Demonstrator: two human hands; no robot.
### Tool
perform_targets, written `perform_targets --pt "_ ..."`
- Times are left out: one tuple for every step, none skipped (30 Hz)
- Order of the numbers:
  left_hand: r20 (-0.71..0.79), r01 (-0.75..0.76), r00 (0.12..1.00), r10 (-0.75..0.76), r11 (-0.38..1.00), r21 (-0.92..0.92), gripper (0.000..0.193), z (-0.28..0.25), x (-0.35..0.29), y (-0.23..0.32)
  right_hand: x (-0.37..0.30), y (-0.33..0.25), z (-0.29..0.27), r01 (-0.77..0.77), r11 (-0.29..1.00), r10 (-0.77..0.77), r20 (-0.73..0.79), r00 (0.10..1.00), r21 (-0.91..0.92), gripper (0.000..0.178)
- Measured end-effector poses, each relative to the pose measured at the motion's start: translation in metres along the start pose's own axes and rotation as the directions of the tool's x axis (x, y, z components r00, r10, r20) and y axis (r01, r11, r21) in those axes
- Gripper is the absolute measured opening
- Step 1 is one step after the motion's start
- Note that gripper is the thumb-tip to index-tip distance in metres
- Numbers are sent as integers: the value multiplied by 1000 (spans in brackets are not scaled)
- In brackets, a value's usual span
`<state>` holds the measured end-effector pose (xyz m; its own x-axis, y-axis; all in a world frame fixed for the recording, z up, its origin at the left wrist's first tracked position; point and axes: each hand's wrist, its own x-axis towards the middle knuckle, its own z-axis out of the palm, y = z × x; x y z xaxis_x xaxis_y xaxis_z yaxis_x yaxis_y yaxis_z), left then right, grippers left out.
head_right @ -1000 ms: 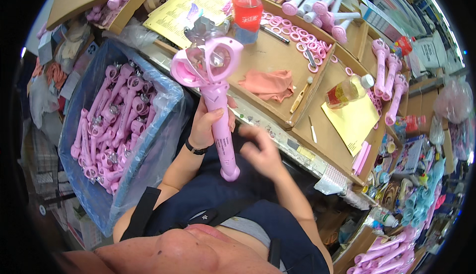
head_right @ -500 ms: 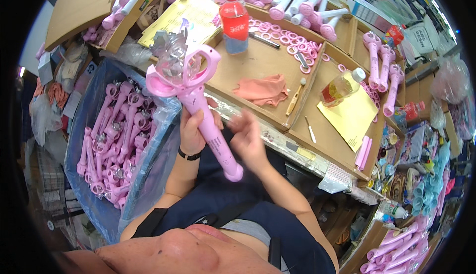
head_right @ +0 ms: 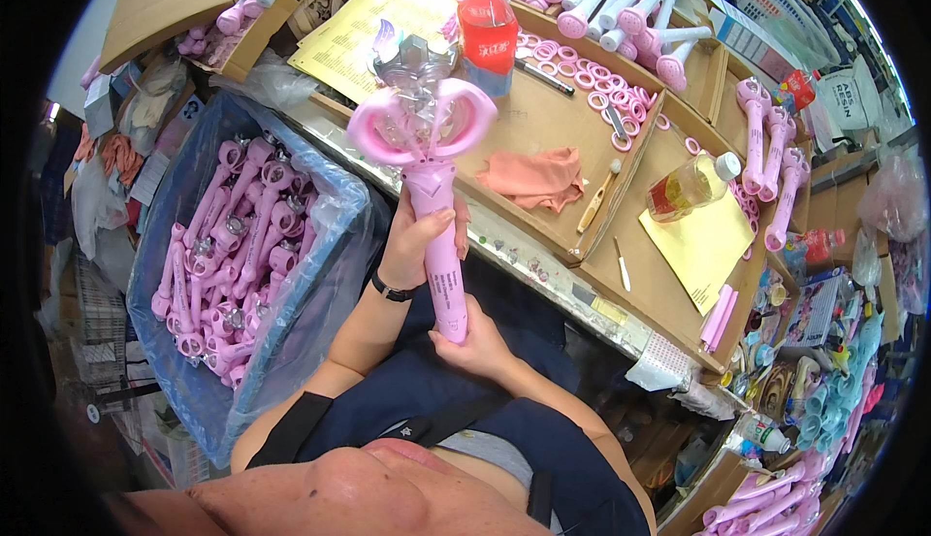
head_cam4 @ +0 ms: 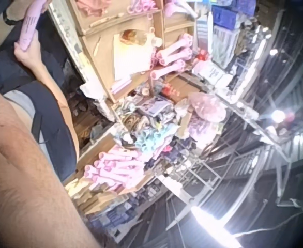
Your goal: The person assembles pink plastic wands by inserting small metal pieces into the top, wiping the wand with a cloth, and testing the light function. The person handles multiple wands one at a time, using a small metal tool and a cloth.
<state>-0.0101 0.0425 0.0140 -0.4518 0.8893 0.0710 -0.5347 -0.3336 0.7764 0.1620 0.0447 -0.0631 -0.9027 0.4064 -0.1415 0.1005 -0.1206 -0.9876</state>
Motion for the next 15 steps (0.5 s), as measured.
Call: perform_targets --pt "-6 5 1000 -5 1000 -17 52 -2 -1 -3 0 2 1 0 1000 0 -7 1000 -15 55" --pt "-19 4 1000 -5 999 -37 52 -3 -1 -5 -1 3 1 -13 999 12 -12 1000 -33 54" --pt "-40 18 999 -20 999 -48 54 -4 -2 -6 -2 4 2 -3 999 3 -9 1000 -32 54" --pt "-8 20 1000 -21 999 -37 53 -5 -2 -7 -3 4 2 -2 1000 2 -6 1000 -28 54" --pt "3 21 1000 -21 999 -31 52 -5 -2 -6 -3 4 2 0 1000 -1 -4 1000 -23 54" --pt "21 26 999 -25 1000 -17 52 -5 -1 -5 -3 4 1 -3 1000 3 -5 1000 -31 54" --pt "35 15 999 -14 1000 -19 48 -5 1 -3 -4 3 1 -6 999 6 -6 1000 -40 54" --pt "56 9 998 -8 1000 -16 46 -5 2 0 -5 1 0 4 999 -4 -9 1000 -50 54" --pt "75 3 997 -2 1000 -14 47 -5 5 3 -6 0 0 -5 999 6 15 1000 -45 53" --pt "63 -21 998 23 999 -26 68 -7 9 8 -7 -2 0 -4 999 5 37 999 -39 53" --pt "51 -151 987 151 989 -5 75 -9 15 12 -8 -3 0 -37 998 40 74 996 -43 53" --pt "49 -280 959 279 960 9 83 -10 19 15 -9 -5 0 -15 999 17 55 998 -46 53" --pt "-38 -217 976 215 974 -65 87 -9 18 15 -9 -6 0 -19 998 23 52 998 -63 52" --pt "-30 -186 982 186 982 -26 86 -9 18 16 -10 -8 -1 -9 997 12 40 999 -78 52" --pt "-20 -152 988 153 988 16 84 -9 16 15 -9 -9 -1 -23 997 26 46 999 -76 52"
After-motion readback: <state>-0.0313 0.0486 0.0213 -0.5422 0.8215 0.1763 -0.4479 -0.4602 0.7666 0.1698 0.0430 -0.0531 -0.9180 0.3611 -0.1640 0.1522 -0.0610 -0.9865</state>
